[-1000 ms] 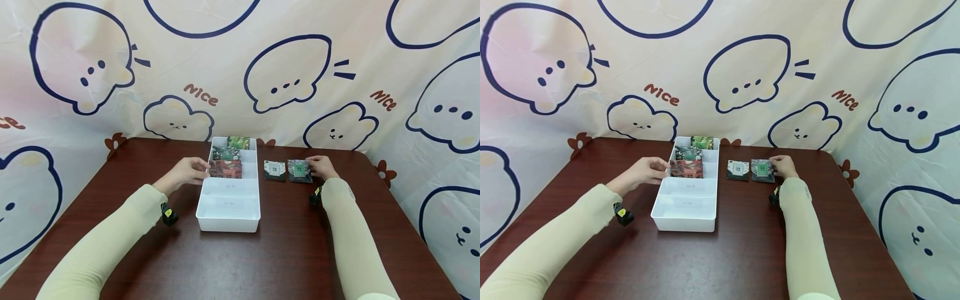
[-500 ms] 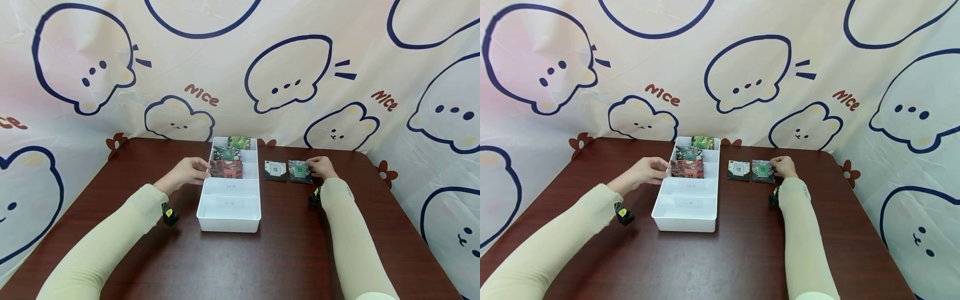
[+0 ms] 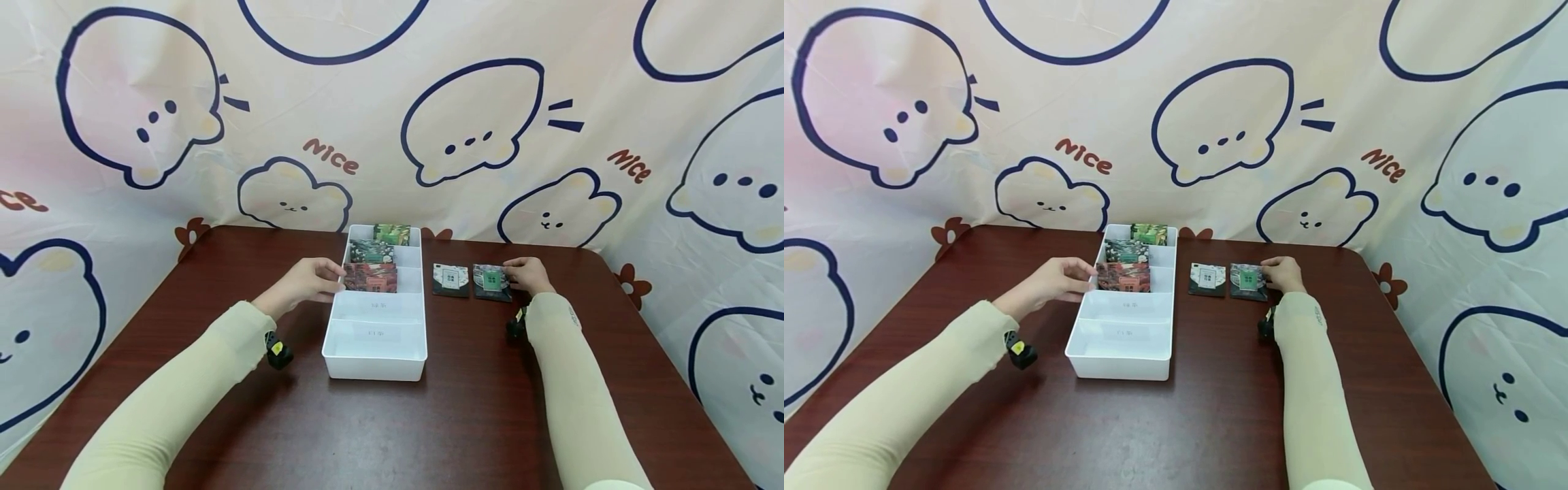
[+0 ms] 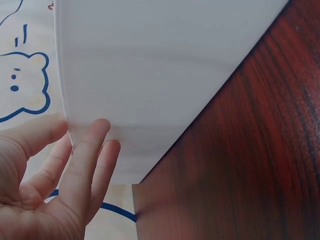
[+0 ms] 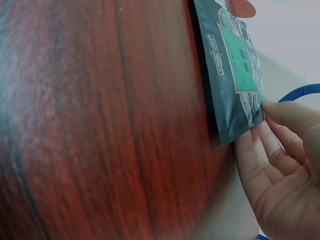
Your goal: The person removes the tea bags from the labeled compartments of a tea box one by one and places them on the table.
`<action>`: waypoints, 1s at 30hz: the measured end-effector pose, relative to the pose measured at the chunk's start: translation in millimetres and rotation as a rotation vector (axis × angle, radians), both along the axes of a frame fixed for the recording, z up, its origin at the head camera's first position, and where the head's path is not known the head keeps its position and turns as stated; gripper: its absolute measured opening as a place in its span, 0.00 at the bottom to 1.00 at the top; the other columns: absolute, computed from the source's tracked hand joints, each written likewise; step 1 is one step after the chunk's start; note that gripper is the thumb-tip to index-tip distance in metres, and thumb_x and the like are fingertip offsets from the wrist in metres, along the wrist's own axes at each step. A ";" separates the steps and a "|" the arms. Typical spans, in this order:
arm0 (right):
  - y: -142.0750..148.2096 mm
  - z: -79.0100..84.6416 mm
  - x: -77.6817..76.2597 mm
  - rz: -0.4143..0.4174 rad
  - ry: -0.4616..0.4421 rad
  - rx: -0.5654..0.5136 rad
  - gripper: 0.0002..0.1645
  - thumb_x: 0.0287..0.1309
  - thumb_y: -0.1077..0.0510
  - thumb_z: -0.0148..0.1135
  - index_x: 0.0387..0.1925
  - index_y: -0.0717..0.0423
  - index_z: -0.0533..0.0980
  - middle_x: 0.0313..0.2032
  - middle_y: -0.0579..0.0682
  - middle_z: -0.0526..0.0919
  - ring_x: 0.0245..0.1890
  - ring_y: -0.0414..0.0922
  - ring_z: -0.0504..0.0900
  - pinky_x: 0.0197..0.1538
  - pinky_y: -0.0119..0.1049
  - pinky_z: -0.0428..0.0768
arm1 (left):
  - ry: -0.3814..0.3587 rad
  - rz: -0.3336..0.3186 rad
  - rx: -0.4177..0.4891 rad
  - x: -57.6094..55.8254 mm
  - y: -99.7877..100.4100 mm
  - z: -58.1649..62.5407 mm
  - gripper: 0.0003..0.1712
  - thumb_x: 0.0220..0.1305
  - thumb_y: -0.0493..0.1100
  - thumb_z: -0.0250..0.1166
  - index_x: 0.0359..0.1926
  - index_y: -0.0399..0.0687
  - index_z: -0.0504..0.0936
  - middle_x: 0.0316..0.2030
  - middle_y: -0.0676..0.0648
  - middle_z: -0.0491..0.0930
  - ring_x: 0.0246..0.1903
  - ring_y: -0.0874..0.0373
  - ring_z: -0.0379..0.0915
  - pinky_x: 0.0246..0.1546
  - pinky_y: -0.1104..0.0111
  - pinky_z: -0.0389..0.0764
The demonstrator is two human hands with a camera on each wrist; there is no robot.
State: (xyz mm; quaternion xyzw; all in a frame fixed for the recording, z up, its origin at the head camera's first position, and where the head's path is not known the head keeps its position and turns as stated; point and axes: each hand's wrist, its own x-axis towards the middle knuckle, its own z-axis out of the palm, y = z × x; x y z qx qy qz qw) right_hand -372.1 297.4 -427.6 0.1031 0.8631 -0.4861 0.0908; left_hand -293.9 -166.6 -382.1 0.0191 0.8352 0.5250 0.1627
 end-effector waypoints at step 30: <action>-1.6 -2.1 1.0 0.010 0.044 0.002 0.25 0.64 0.61 0.59 0.61 0.64 0.71 0.59 0.65 0.74 0.54 0.55 0.76 0.57 0.49 0.79 | 0.015 0.000 -0.008 0.0 1.2 0.0 0.21 0.59 0.35 0.68 0.54 0.38 0.76 0.49 0.36 0.75 0.41 0.48 0.80 0.43 0.59 0.85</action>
